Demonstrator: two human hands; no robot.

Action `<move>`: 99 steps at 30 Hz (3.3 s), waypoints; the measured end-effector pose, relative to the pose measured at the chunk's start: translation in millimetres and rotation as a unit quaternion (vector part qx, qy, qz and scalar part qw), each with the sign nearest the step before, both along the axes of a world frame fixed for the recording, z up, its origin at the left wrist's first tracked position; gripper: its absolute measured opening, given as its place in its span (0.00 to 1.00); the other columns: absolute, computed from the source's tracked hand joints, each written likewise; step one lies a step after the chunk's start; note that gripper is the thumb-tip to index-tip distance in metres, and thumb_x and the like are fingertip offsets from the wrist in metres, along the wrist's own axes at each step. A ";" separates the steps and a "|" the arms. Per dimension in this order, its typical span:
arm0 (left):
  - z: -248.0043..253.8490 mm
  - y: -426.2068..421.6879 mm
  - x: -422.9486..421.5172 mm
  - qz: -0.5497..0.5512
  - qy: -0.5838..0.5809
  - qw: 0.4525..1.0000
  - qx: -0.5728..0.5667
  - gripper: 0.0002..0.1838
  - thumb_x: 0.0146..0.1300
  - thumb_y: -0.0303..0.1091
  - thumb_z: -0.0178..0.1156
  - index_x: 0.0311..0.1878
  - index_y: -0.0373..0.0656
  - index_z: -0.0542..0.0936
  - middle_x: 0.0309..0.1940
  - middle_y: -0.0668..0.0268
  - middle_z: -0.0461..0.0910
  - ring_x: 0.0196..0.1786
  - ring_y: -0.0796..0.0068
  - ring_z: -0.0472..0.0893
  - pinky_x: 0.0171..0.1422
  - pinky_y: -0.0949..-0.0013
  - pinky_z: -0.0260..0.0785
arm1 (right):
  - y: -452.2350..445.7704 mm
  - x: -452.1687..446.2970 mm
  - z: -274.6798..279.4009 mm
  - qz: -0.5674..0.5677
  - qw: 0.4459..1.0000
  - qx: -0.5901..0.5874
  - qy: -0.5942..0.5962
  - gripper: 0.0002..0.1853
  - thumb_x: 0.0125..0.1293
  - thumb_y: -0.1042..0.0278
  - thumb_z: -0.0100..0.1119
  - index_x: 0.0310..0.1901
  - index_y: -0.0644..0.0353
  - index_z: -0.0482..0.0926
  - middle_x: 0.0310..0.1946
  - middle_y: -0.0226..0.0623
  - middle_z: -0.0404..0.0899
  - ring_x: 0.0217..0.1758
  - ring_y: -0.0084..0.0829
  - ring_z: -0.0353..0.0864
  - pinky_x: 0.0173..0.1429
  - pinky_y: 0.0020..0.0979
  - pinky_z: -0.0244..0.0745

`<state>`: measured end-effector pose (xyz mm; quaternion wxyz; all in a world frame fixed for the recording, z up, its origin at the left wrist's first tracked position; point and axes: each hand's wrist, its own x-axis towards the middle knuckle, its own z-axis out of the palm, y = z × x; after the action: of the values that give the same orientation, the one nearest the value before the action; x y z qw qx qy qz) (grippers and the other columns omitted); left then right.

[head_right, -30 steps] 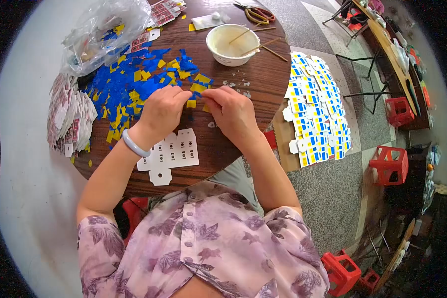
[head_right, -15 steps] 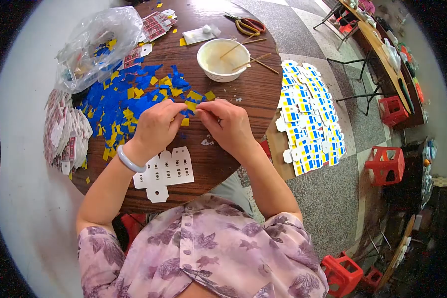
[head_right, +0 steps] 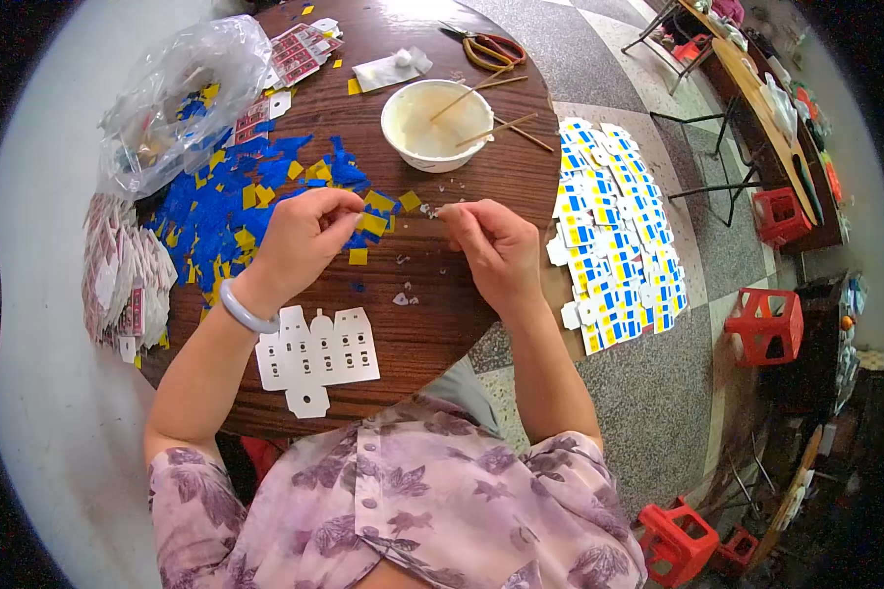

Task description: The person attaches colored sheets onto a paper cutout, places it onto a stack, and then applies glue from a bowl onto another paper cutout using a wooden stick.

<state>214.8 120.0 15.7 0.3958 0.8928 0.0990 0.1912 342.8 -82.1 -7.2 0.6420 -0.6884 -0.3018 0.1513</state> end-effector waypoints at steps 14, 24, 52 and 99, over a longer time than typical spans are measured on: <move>6.2 28.3 64.9 0.063 0.093 0.904 -0.413 0.08 0.65 0.39 0.60 0.38 0.44 0.80 0.26 0.72 0.79 0.25 0.85 0.76 0.27 0.81 0.66 | 33.7 148.7 49.2 -0.017 0.999 -0.041 -0.021 0.16 0.65 0.66 0.61 0.51 0.67 0.80 0.32 0.30 0.80 0.32 0.17 0.74 0.40 0.19 0.68; -0.4 30.4 81.0 0.038 0.095 0.870 -0.482 0.06 0.65 0.36 0.60 0.35 0.45 0.79 0.26 0.72 0.79 0.26 0.83 0.77 0.30 0.80 0.69 | 61.6 149.1 62.6 0.109 0.968 -0.136 -0.182 0.11 0.68 0.68 0.58 0.44 0.68 0.82 0.33 0.32 0.84 0.37 0.19 0.80 0.45 0.22 0.76; 29.9 -23.5 -51.8 0.076 0.041 0.986 -0.141 0.07 0.62 0.27 0.59 0.41 0.35 0.80 0.27 0.67 0.77 0.28 0.79 0.76 0.32 0.77 0.67 | -15.3 138.8 59.2 0.016 0.983 0.156 0.092 0.11 0.68 0.66 0.58 0.44 0.65 0.82 0.33 0.33 0.83 0.29 0.14 0.73 0.32 0.15 0.65; -19.6 -109.3 -138.3 0.010 0.054 0.987 0.150 0.28 0.46 0.36 0.70 0.52 0.38 0.76 0.55 0.57 0.74 0.61 0.56 0.71 0.65 0.54 0.62 | -46.7 -84.3 -9.1 0.066 0.996 0.066 -0.008 0.08 0.65 0.80 0.57 0.44 0.71 0.79 0.40 0.41 0.79 0.37 0.21 0.77 0.40 0.19 0.72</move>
<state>76.6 10.7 -3.9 0.2496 0.9500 0.0989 0.1592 258.4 -128.8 -16.3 0.6723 -0.6239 -0.3615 0.1676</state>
